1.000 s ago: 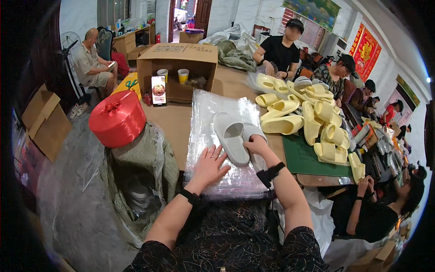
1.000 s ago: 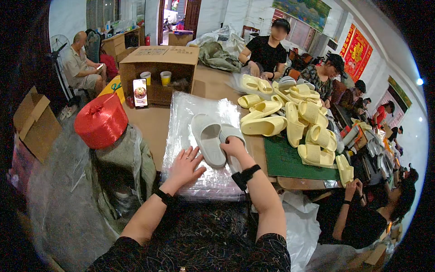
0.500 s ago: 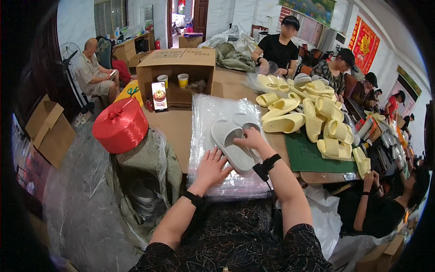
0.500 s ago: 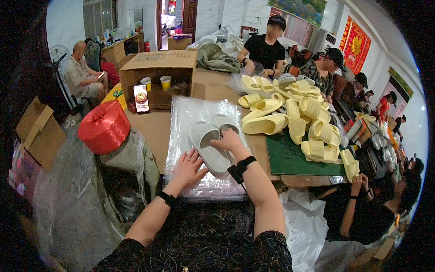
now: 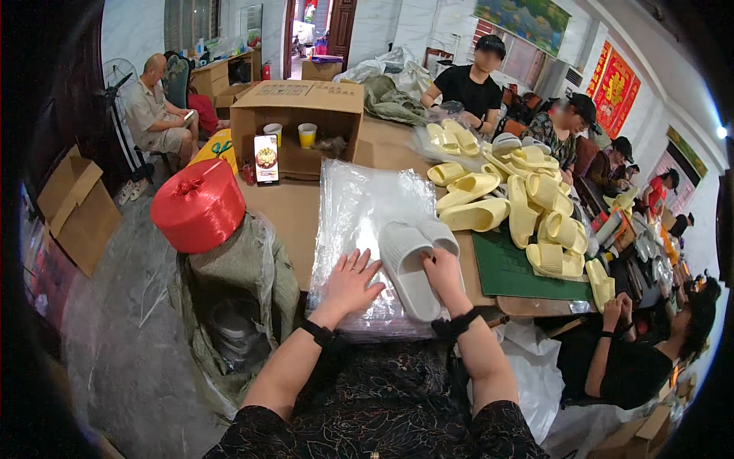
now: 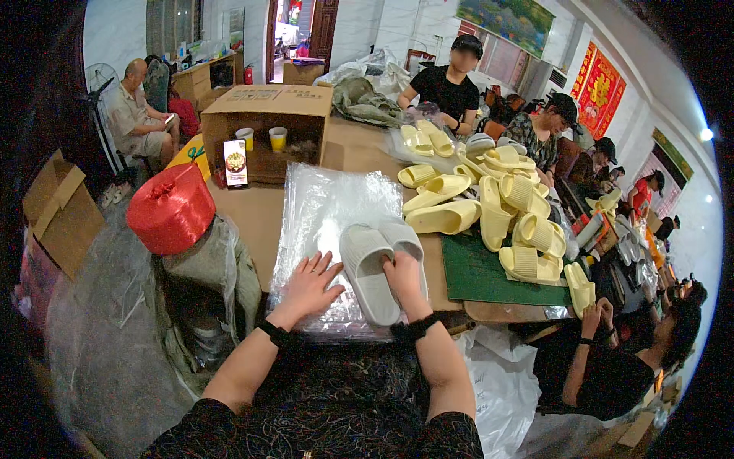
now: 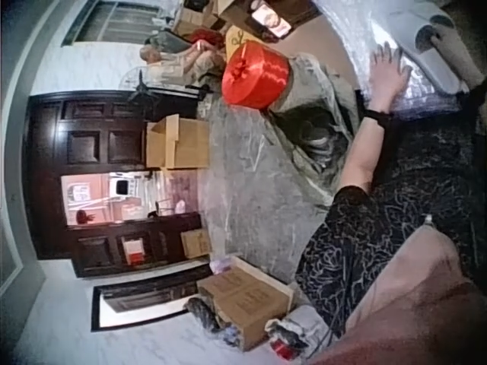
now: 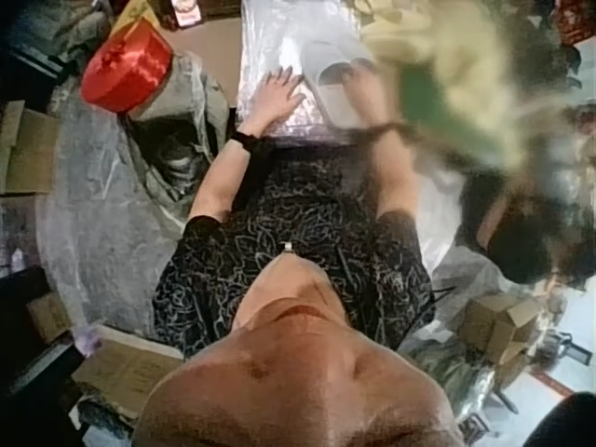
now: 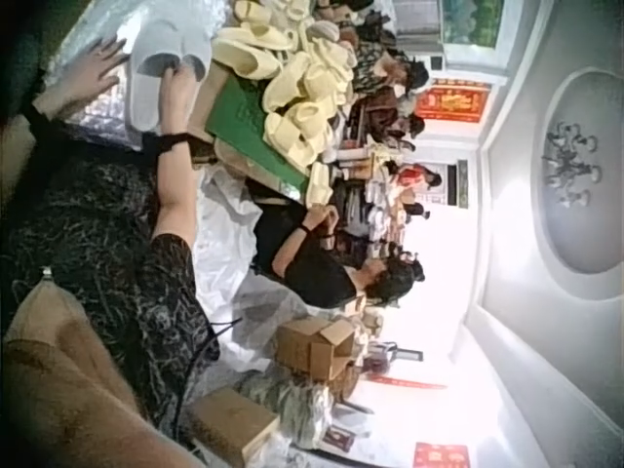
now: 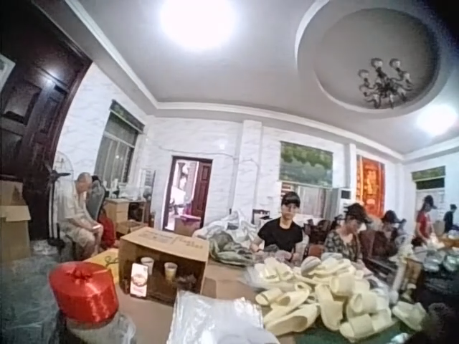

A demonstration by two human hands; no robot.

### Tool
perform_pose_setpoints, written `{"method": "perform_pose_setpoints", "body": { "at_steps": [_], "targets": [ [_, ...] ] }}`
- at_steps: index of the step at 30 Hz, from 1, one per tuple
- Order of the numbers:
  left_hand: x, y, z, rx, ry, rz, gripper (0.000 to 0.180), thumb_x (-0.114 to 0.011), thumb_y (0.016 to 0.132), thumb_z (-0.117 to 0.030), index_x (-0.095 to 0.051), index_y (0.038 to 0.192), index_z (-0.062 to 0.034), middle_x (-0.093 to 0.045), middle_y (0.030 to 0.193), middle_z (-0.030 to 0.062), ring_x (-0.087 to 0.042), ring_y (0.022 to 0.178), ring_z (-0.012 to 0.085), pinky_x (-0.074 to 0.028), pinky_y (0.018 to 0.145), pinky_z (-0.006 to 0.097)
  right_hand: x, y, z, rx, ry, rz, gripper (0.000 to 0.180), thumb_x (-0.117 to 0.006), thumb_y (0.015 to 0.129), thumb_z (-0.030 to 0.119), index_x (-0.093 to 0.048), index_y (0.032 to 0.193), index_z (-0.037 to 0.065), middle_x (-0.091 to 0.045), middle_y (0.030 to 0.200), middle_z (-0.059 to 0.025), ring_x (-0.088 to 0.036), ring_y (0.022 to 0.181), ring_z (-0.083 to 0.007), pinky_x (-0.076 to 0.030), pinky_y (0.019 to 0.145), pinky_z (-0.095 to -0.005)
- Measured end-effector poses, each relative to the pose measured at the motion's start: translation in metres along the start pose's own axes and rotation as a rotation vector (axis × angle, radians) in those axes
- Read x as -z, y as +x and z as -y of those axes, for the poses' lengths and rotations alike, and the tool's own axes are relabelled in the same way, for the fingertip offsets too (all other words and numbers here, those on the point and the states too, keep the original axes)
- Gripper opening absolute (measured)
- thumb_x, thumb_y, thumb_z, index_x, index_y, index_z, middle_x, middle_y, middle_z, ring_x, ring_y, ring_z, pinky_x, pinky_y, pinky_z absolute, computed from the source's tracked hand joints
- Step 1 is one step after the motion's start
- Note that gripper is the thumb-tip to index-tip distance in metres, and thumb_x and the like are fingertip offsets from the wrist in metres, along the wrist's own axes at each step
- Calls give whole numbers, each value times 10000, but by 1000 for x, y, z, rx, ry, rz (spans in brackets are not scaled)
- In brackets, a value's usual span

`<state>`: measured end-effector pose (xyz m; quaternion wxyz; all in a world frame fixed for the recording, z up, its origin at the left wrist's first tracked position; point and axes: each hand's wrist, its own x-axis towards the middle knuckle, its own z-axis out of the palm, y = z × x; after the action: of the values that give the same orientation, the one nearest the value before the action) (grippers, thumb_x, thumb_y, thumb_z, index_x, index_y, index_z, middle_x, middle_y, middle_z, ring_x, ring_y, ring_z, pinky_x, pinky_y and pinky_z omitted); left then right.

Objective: The recorder is packing white sandals into plastic bags at a shoe manufacturing facility.

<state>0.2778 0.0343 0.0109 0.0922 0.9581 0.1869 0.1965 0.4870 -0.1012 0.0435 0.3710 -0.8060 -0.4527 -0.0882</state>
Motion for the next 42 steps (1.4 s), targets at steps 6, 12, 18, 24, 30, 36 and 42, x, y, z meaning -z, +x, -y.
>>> {"method": "perform_pose_setpoints", "body": {
  "at_steps": [6, 12, 18, 24, 30, 36, 42],
  "targets": [
    [-2, -4, -4, 76, 8, 67, 677, -488, 920, -514, -383, 1461, -121, -264, 1546, 206, -188, 1444, 397, -173, 1164, 495, 59, -55, -3, -287, 561, -208, 251, -636, 908, 158, -597, 804, -68, -604, 661, -61, -531, 609, -123, -413, 539, -318],
    [46, -10, -16, -154, -326, -22, 691, -653, 840, -396, -427, 1421, -99, -282, 1529, 220, -212, 1423, 429, -205, 1161, 501, 96, -91, -1, -341, 852, -250, 274, -594, 941, 132, -601, 1100, -90, -661, 1040, -87, -602, 898, -131, -461, 764, -259],
    [26, -30, -4, -242, -137, 157, 541, -599, 898, -433, -509, 1374, -194, -381, 1504, 131, -294, 1411, 371, -230, 1159, 495, 94, -114, -9, -398, 900, -246, 256, -562, 953, 79, -582, 1130, -106, -656, 1055, -91, -606, 901, -143, -470, 794, -265],
    [27, -21, -10, -68, -381, 90, 381, -420, 1007, -309, -583, 1302, -133, -467, 1438, 153, -368, 1365, 370, -285, 1130, 464, 107, -125, -7, -399, 847, -230, 276, -577, 938, 66, -577, 1149, -113, -658, 1089, -104, -618, 964, -157, -475, 837, -276],
    [24, -14, -10, 32, -568, 28, 384, -406, 1012, -305, -611, 1259, -95, -540, 1352, 172, -438, 1302, 361, -353, 1072, 433, 109, -131, -3, -369, 815, -307, 272, -576, 930, 60, -583, 1144, -107, -662, 1091, -102, -621, 962, -151, -479, 832, -281],
    [45, -2, -28, 302, -824, 41, 388, -456, 1003, -314, -634, 1211, -38, -671, 1107, 170, -631, 1002, 268, -476, 873, 348, 110, -135, 8, -354, 824, -267, 284, -575, 920, 45, -569, 1174, -83, -663, 1086, -98, -619, 983, -150, -485, 840, -289],
    [42, 16, -21, 398, -821, 33, 392, -515, 987, -307, -654, 1181, 5, -700, 1073, 166, -647, 985, 202, -494, 855, 295, 130, -123, 67, -37, 454, -73, 310, -616, 853, 13, -587, 1160, -19, -668, 1062, -115, -643, 976, -203, -494, 832, -306]
  ]
}}
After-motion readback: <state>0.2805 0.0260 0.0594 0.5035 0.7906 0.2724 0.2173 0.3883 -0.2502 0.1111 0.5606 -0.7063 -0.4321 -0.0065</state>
